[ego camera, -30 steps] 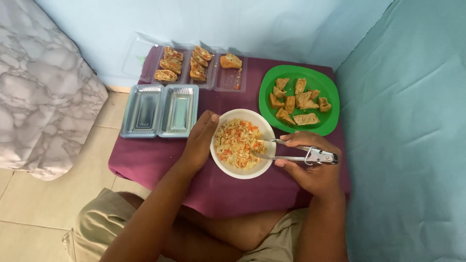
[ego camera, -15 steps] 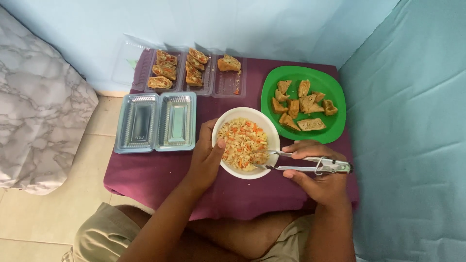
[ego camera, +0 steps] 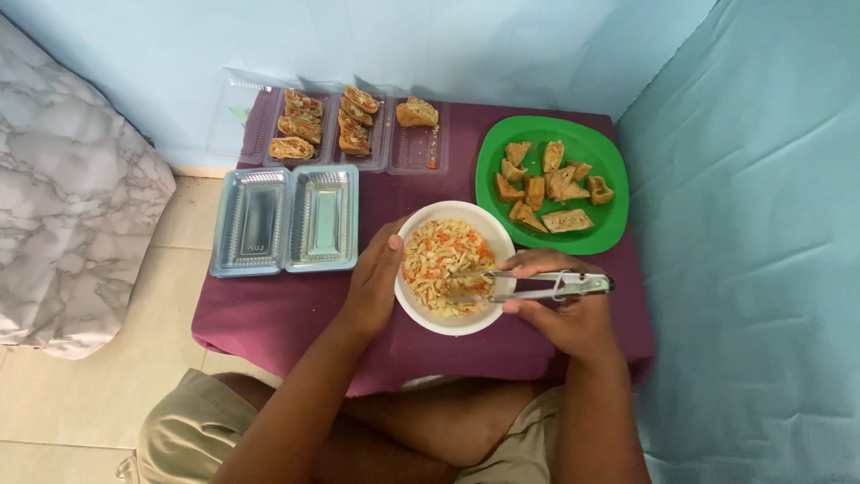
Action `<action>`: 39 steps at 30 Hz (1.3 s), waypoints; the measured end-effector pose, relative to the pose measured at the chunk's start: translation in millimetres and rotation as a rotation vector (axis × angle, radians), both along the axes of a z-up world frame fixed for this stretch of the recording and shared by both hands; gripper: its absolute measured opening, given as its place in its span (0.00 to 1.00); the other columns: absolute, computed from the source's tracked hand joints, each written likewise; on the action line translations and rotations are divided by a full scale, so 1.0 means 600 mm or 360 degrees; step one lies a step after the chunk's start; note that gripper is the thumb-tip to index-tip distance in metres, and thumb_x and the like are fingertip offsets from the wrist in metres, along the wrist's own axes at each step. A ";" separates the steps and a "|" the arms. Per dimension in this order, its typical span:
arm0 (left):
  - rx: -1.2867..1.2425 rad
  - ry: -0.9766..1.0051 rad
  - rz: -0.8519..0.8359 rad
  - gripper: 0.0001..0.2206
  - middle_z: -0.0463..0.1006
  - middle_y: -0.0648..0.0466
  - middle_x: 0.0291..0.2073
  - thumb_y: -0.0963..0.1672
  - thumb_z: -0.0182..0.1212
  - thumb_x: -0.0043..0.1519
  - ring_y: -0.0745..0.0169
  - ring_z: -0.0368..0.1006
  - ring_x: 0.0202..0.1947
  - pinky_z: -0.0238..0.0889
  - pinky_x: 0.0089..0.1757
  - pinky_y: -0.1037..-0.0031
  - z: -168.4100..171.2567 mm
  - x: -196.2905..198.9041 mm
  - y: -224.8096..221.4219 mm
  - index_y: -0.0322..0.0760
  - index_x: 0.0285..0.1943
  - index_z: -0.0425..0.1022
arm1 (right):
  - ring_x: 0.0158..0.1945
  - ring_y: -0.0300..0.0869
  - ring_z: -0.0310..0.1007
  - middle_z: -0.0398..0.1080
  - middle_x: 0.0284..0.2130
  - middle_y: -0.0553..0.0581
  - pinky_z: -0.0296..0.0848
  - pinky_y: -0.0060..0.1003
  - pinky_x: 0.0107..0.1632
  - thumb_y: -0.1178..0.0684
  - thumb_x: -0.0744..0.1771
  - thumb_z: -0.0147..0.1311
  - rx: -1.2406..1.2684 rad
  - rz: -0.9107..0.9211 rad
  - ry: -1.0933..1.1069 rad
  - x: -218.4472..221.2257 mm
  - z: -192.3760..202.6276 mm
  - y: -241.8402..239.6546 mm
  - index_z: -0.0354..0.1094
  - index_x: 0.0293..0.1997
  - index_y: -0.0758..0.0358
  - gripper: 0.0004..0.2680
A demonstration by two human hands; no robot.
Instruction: Mixing food ingredients in a white bowl using metal tongs.
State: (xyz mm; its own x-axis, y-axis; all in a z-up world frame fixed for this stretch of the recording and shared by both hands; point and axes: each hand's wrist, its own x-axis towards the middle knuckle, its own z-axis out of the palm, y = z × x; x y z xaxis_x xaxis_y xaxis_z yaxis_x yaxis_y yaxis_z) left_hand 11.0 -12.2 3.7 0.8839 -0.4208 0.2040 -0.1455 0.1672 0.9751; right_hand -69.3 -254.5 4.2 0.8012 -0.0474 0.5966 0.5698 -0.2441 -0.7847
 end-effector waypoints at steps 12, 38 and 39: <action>-0.0038 -0.0171 -0.0113 0.28 0.65 0.39 0.60 0.50 0.53 0.68 0.42 0.58 0.67 0.49 0.62 0.53 -0.015 0.007 -0.001 0.34 0.75 0.54 | 0.54 0.53 0.77 0.74 0.46 0.67 0.71 0.46 0.59 0.46 0.66 0.66 -0.0018 -0.0161 -0.0104 0.034 -0.029 0.030 0.67 0.52 0.72 0.18; -0.0083 -0.0247 0.0054 0.21 0.70 0.38 0.55 0.48 0.39 0.72 0.40 0.64 0.61 0.50 0.62 0.50 -0.007 -0.009 0.001 0.31 0.69 0.63 | 0.50 0.46 0.78 0.78 0.44 0.68 0.73 0.40 0.56 0.50 0.68 0.61 0.0267 -0.0264 0.0149 0.002 -0.023 0.069 0.66 0.51 0.69 0.13; -0.0103 -0.0228 0.0059 0.20 0.70 0.39 0.54 0.46 0.39 0.72 0.41 0.64 0.61 0.51 0.62 0.52 -0.007 -0.011 0.002 0.31 0.69 0.64 | 0.50 0.46 0.78 0.78 0.44 0.68 0.72 0.39 0.56 0.50 0.67 0.62 0.0245 -0.0303 0.0151 -0.008 -0.024 0.074 0.67 0.51 0.69 0.13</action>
